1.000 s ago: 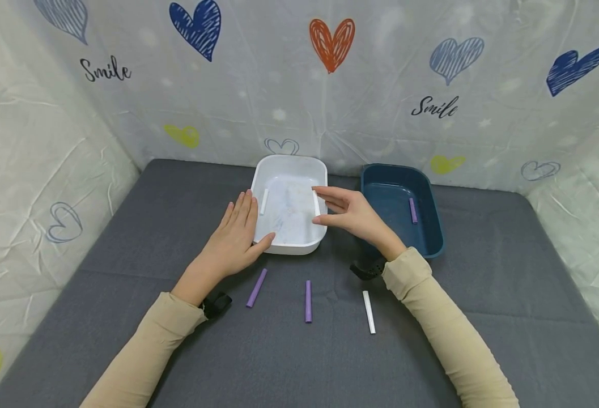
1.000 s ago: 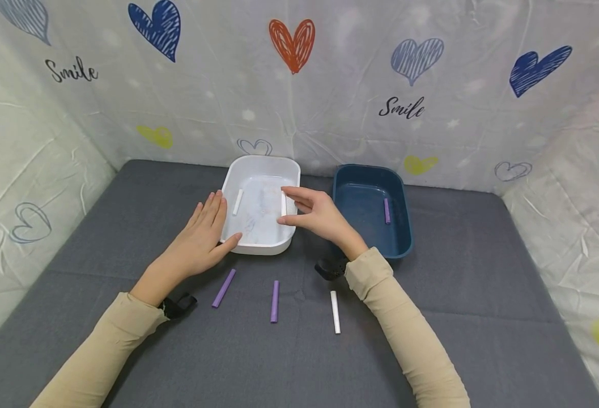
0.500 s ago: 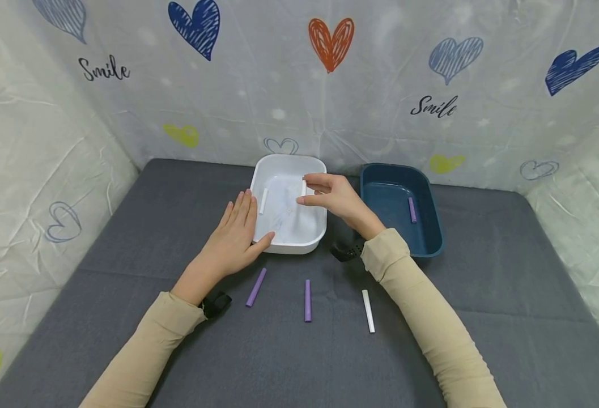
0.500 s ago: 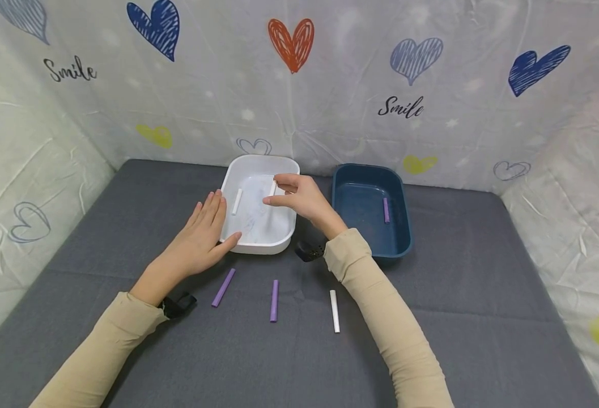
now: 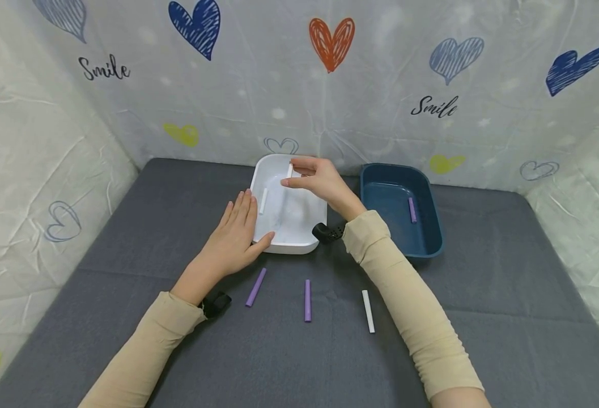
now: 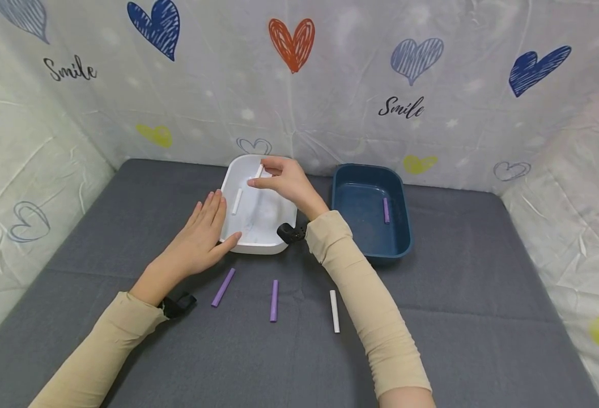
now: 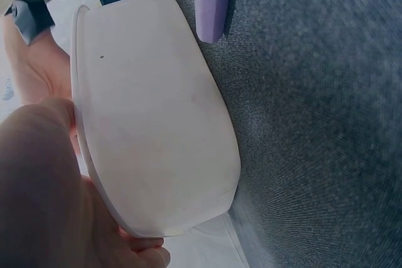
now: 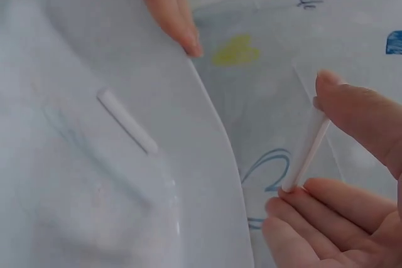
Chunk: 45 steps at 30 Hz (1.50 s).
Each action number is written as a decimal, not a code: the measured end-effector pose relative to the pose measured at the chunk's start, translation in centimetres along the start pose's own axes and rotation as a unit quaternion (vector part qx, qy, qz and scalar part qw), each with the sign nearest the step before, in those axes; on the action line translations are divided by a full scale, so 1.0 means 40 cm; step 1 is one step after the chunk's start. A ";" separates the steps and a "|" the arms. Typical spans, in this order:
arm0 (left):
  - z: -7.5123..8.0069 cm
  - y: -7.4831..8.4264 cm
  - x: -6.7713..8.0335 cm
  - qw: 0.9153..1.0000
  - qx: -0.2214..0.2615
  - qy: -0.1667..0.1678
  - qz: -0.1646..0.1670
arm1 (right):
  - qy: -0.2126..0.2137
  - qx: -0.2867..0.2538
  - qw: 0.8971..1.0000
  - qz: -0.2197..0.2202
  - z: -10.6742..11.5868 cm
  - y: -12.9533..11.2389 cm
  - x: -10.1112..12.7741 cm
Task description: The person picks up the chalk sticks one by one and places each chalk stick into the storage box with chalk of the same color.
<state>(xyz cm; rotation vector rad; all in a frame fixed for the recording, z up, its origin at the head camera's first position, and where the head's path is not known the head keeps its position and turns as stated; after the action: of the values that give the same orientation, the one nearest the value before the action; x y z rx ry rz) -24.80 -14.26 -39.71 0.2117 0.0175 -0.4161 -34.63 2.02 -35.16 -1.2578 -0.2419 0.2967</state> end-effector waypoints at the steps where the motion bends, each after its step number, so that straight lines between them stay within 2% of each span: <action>1: 0.000 -0.001 0.000 1.000 0.001 0.000 0.001 | 0.002 -0.003 1.000 0.002 -0.001 0.001 -0.005; 9: -0.002 -0.002 0.000 1.000 0.004 -0.003 0.002 | 0.019 -0.029 0.999 0.026 -0.009 0.033 -0.044; 17: 0.000 0.003 0.000 1.000 0.003 0.000 0.002 | 0.040 -0.012 0.998 0.039 -0.004 0.062 -0.060; 20: 0.000 0.003 0.001 1.000 0.002 -0.003 0.003 | 0.039 0.006 0.998 0.055 -0.007 0.060 -0.062; 28: 0.001 0.003 0.001 1.000 0.003 -0.002 0.000 | 0.008 0.105 0.991 0.080 -0.035 0.063 -0.069; 38: 0.000 0.002 -0.001 1.000 -0.001 0.000 -0.001 | -0.022 0.255 0.966 0.049 -0.075 0.068 -0.061; 45: -0.001 0.001 0.000 1.000 0.001 0.001 -0.001 | -0.053 0.349 0.935 0.036 -0.103 0.081 -0.060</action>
<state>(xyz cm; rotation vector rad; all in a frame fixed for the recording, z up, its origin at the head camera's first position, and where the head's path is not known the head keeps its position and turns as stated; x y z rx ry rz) -24.77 -14.21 -39.73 0.2147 0.0188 -0.4180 -35.76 -1.59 -39.48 -0.5463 -0.1594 0.4653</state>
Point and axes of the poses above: each hand's wrist, its own x-axis away from the middle knuckle, its own z-axis out of the back of the hand, y = z × x, the point moved 8 cm from there along -x, towards the middle knuckle, and after that the axes turned 2 degrees about y, right-handed, at the moved point
